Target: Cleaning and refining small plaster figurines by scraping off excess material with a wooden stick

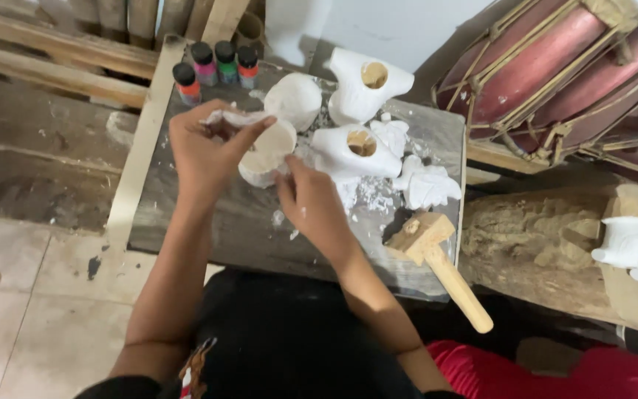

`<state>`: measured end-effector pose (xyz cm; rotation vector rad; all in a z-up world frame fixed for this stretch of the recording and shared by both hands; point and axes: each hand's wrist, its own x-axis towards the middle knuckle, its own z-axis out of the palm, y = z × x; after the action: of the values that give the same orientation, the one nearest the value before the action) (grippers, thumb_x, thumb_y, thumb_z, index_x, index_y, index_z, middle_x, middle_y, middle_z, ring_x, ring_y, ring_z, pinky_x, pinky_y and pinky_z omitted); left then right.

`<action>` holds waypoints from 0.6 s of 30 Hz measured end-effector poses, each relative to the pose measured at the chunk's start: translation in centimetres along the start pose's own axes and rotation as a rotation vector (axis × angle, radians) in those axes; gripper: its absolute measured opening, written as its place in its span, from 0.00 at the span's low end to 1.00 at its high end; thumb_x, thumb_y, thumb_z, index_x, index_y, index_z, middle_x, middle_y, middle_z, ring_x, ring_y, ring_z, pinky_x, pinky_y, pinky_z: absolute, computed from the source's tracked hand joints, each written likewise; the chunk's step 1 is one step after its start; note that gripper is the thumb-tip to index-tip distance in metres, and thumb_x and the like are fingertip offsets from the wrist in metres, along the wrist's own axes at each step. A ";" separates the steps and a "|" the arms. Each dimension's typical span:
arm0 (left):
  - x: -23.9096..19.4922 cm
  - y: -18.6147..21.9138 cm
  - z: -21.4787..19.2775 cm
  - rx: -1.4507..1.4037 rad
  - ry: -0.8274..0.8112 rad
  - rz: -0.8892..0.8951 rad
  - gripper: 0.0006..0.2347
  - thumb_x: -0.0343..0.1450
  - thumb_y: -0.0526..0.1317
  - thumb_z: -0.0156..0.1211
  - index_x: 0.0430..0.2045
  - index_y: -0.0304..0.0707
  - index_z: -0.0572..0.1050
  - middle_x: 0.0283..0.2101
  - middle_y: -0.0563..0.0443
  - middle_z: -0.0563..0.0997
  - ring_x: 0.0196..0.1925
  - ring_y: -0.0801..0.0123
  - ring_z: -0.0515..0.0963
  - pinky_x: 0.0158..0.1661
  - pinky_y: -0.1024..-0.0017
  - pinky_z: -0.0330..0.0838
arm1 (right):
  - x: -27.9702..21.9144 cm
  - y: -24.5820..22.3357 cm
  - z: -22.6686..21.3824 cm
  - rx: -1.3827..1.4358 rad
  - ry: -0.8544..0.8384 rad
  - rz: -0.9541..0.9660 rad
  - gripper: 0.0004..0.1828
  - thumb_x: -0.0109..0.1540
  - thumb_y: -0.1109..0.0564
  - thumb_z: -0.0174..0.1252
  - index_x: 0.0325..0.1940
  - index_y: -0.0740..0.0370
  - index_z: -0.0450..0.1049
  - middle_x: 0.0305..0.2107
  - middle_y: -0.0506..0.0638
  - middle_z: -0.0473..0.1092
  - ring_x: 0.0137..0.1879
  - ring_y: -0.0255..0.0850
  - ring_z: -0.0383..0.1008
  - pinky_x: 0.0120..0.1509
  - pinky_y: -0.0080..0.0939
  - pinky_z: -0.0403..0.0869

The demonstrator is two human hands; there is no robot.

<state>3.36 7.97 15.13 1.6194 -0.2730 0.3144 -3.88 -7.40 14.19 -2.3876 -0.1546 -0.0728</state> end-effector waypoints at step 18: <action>-0.8 -2.0 -0.9 0.011 0.026 0.072 0.02 0.74 0.27 0.71 0.32 0.28 0.83 0.23 0.42 0.79 0.26 0.71 0.76 0.31 0.70 0.72 | 1.1 -0.4 2.5 -0.356 0.301 -0.123 0.12 0.70 0.56 0.57 0.40 0.68 0.78 0.17 0.53 0.71 0.24 0.44 0.77 0.22 0.39 0.74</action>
<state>3.26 8.99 13.05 1.6175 -0.3106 0.3928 -2.86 -5.36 12.76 -2.6809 -0.1553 -0.5553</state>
